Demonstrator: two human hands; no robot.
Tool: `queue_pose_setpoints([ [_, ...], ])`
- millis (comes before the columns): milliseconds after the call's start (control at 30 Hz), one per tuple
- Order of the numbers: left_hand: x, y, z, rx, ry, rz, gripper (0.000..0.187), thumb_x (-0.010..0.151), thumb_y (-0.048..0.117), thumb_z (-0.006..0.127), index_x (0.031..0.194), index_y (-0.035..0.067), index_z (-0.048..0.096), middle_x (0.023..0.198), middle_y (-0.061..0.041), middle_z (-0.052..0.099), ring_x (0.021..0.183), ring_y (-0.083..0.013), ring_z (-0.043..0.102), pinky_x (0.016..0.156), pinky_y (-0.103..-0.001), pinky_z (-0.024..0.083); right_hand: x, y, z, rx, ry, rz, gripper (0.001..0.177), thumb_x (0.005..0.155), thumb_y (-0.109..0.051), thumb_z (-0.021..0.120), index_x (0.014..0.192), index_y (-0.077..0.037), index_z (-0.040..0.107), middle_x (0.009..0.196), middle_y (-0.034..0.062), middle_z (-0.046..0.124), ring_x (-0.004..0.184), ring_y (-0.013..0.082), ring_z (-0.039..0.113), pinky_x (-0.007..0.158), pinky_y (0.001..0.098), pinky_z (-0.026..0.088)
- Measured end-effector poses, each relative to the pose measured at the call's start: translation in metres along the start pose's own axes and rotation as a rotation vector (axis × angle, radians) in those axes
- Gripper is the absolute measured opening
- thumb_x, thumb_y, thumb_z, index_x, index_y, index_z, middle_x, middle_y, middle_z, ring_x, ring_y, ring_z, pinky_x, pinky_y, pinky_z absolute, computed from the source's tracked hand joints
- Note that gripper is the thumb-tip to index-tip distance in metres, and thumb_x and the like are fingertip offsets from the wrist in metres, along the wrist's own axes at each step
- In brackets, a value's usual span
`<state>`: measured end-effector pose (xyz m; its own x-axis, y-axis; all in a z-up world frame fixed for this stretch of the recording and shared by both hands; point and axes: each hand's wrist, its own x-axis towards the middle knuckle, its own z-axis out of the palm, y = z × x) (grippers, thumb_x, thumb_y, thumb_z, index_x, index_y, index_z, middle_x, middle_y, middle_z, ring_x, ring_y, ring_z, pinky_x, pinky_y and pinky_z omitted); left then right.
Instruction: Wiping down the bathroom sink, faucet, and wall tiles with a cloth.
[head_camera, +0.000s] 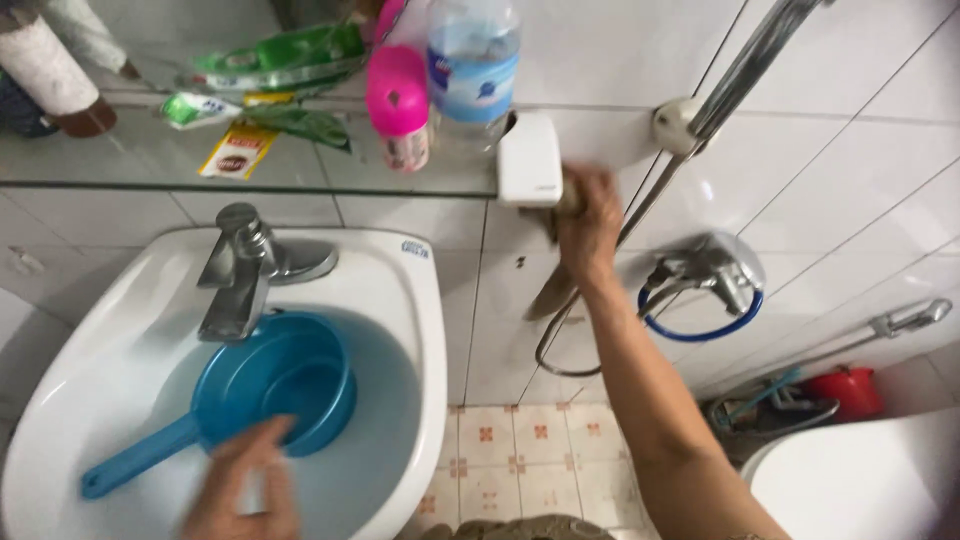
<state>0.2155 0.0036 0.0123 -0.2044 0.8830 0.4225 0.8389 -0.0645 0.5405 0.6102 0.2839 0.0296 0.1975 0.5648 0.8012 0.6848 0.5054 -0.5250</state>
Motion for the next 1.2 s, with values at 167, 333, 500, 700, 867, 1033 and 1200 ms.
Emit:
queue_pose_setpoints([
  [167,-0.013,0.051,0.067,-0.202,-0.051,0.1,0.027,0.091,0.008,0.063,0.116,0.01,0.073,0.113,-0.014,0.076,0.109,-0.0268,0.074,0.089,-0.042,0.063,0.094,-0.036,-0.019,-0.129,0.172,-0.307,0.057,0.082,0.018,0.061,0.131,-0.009,0.069,0.129,0.0175,0.061,0.123,0.0376,0.059,0.1,0.047,0.055],
  [333,-0.011,0.053,0.085,-0.251,-0.089,0.084,0.024,0.09,0.011,0.065,0.111,0.011,0.077,0.108,-0.012,0.078,0.106,-0.0257,0.076,0.085,-0.041,0.064,0.036,0.009,0.006,-0.142,0.131,-0.345,0.047,0.081,0.005,0.072,0.127,-0.004,0.065,0.122,0.02,0.06,0.113,0.0395,0.057,0.092,0.0515,0.053],
  [500,-0.005,0.044,0.094,-0.187,-0.293,-0.06,0.029,0.089,0.015,0.066,0.116,0.015,0.077,0.108,-0.008,0.079,0.1,-0.0208,0.079,0.083,-0.038,0.065,0.102,0.028,-0.02,-0.189,0.05,-0.085,0.024,0.103,-0.007,0.076,0.124,-0.011,0.066,0.12,0.0133,0.066,0.113,0.0312,0.065,0.091,0.0436,0.056],
  [700,0.0,0.046,0.097,-0.271,-0.384,-0.047,0.028,0.088,0.018,0.071,0.114,0.015,0.079,0.104,-0.008,0.08,0.099,-0.0199,0.08,0.081,-0.038,0.065,0.131,-0.011,-0.005,-0.457,0.244,-0.525,0.065,0.097,0.002,0.063,0.159,-0.015,0.05,0.167,0.0123,0.037,0.154,0.0416,0.034,0.129,0.0533,0.022],
  [867,-0.001,0.03,0.109,-0.301,-0.412,-0.05,0.029,0.088,0.019,0.069,0.116,0.015,0.077,0.101,-0.008,0.08,0.094,-0.0183,0.077,0.079,-0.037,0.066,0.02,0.021,0.019,-0.399,0.117,-0.353,0.051,0.102,-0.001,0.059,0.15,-0.017,0.06,0.16,0.0164,0.046,0.151,0.0401,0.038,0.124,0.0569,0.028],
  [1033,0.006,0.046,0.097,-0.314,-0.453,-0.112,0.031,0.089,0.02,0.068,0.118,0.016,0.076,0.103,-0.008,0.079,0.091,-0.0172,0.079,0.078,-0.035,0.067,0.126,-0.016,-0.015,-0.49,0.158,-0.509,0.039,0.105,-0.013,0.069,0.143,-0.023,0.069,0.155,0.0086,0.054,0.146,0.0349,0.041,0.118,0.0505,0.032],
  [1200,0.004,0.049,0.092,-0.29,-0.478,-0.121,0.032,0.089,0.02,0.068,0.12,0.016,0.076,0.105,-0.008,0.079,0.094,-0.0166,0.08,0.08,-0.036,0.066,0.162,-0.01,-0.009,-0.567,0.233,-0.708,0.048,0.109,-0.01,0.064,0.156,-0.022,0.063,0.165,0.0124,0.041,0.154,0.0367,0.035,0.126,0.0547,0.025],
])
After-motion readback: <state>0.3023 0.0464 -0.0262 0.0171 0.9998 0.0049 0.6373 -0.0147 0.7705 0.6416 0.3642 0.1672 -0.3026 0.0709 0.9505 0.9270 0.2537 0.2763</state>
